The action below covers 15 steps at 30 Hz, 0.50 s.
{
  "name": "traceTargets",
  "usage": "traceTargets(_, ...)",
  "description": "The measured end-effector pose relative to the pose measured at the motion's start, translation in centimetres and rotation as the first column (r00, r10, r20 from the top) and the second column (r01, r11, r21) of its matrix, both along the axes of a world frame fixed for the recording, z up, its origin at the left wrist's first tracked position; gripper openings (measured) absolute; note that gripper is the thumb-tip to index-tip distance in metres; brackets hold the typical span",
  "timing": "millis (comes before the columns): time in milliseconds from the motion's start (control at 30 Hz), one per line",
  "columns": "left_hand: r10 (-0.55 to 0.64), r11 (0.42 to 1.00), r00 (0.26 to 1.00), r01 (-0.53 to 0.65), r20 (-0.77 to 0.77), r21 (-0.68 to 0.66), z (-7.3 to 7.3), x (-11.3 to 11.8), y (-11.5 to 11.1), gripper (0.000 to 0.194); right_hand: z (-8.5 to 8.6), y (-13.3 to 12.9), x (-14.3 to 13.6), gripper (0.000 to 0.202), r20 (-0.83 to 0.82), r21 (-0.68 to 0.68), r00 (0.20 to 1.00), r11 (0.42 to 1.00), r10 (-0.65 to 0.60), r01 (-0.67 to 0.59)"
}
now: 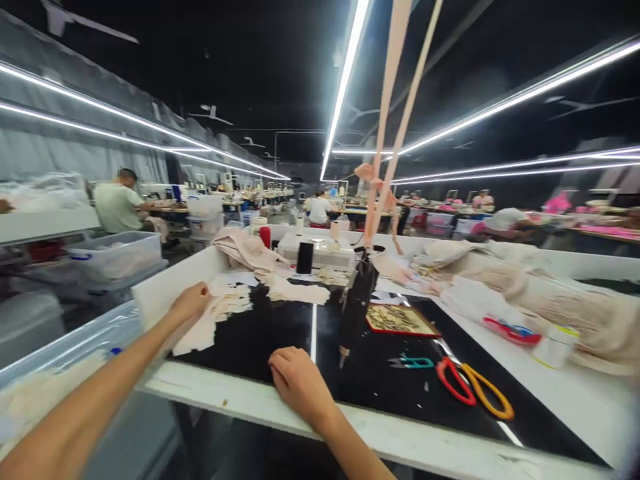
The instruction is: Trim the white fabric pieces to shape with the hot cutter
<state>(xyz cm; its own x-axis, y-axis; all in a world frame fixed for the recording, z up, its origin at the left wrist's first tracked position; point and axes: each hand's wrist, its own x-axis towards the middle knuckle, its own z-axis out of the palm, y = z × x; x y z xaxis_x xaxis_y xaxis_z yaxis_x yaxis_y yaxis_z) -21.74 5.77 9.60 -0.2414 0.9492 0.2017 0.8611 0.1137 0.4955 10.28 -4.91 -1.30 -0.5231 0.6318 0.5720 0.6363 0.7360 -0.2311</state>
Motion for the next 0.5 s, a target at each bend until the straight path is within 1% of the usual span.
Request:
traceTargets(67,-0.03,0.999,1.0,0.03,0.006,-0.023,-0.7,-1.1,0.1,0.035,-0.5,-0.1,0.2,0.023,-0.039,0.005,0.999,1.0,0.011,-0.011)
traceTargets(167,-0.079,0.997,0.996,0.08,0.04,-0.016,-2.4,-1.5,1.0,0.035,-1.4,0.4,0.8,0.033,-0.065,0.038,0.997,0.998,0.042,-0.04)
traceTargets(267,-0.093,0.996,0.992,0.092,0.079,0.016,-3.6,-2.5,1.9,0.034,-2.7,1.9,1.3,0.037,-0.061,0.102,0.993,0.99,0.103,-0.096)
traceTargets(400,-0.036,0.999,0.991,0.031,0.126,0.038,-4.5,-4.3,2.3,0.036,-4.4,3.9,1.9,0.038,-0.037,0.18,0.987,0.973,0.154,-0.145)
traceTargets(500,-0.009,0.999,0.988,0.004,0.152,0.039,-5.1,-4.7,2.6,0.036,-5.3,4.4,2.1,0.032,-0.022,0.245,0.985,0.956,0.171,-0.161)
